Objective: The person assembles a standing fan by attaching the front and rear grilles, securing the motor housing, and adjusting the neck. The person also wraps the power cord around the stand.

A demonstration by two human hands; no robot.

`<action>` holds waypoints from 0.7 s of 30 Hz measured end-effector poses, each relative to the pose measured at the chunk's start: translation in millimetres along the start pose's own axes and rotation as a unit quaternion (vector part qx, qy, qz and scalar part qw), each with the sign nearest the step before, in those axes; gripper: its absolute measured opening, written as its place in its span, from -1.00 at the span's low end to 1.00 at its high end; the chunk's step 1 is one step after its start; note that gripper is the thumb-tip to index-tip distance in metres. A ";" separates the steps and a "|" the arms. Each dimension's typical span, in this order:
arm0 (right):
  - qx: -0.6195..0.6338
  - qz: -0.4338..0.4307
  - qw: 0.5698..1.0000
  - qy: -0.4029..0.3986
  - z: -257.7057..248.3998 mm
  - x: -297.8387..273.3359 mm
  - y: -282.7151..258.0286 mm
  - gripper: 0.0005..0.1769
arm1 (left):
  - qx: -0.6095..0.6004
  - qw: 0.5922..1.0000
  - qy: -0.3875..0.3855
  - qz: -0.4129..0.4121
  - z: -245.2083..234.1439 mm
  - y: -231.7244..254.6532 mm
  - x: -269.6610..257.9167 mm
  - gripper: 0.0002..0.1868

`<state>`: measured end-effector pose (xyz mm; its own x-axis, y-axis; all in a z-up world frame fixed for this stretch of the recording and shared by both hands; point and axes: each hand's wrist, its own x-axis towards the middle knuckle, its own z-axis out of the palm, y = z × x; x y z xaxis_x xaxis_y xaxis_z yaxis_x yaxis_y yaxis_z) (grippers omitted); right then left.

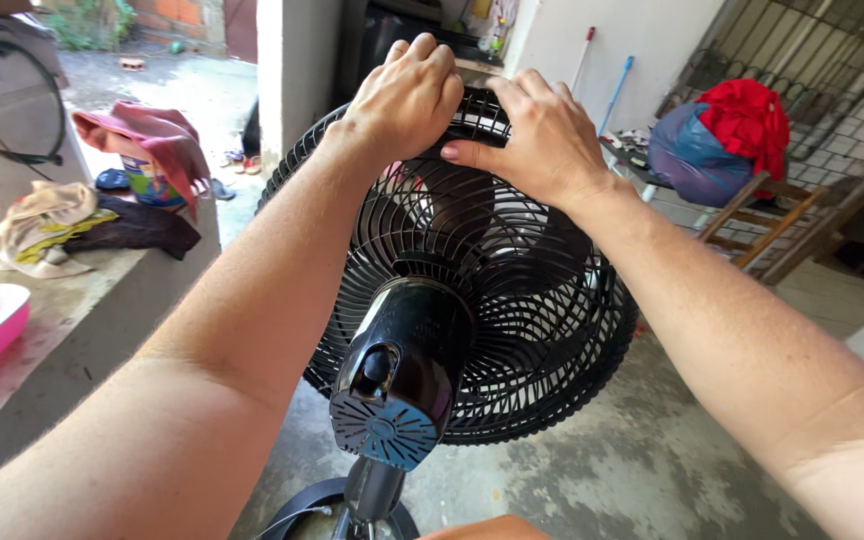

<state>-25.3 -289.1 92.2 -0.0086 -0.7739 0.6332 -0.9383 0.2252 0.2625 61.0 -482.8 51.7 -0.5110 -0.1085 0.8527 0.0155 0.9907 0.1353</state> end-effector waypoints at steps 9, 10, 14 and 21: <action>0.049 -0.026 0.998 0.018 -2.3 -5.1 6.5 -0.09 | 0.012 1.000 0.013 0.008 12.2 3.1 2.9 -0.69; 0.049 -0.028 0.998 0.020 -3.8 -6.4 7.8 -0.09 | 0.007 1.000 0.010 0.008 13.4 5.0 4.3 -0.69; 0.028 -0.075 0.994 0.080 -8.1 -13.8 11.2 -0.04 | 0.002 1.000 0.025 0.011 14.5 10.5 5.1 -0.68; 0.059 -0.075 0.993 0.064 -1.8 -6.4 16.0 -0.04 | -0.005 1.000 0.028 0.013 3.8 6.7 0.0 -0.71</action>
<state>-39.7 -279.4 93.7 0.1715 -0.7099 0.6831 -0.9597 0.0362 0.2786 57.8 -475.8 50.7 -0.4610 -0.0870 0.8831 0.0374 0.9924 0.1173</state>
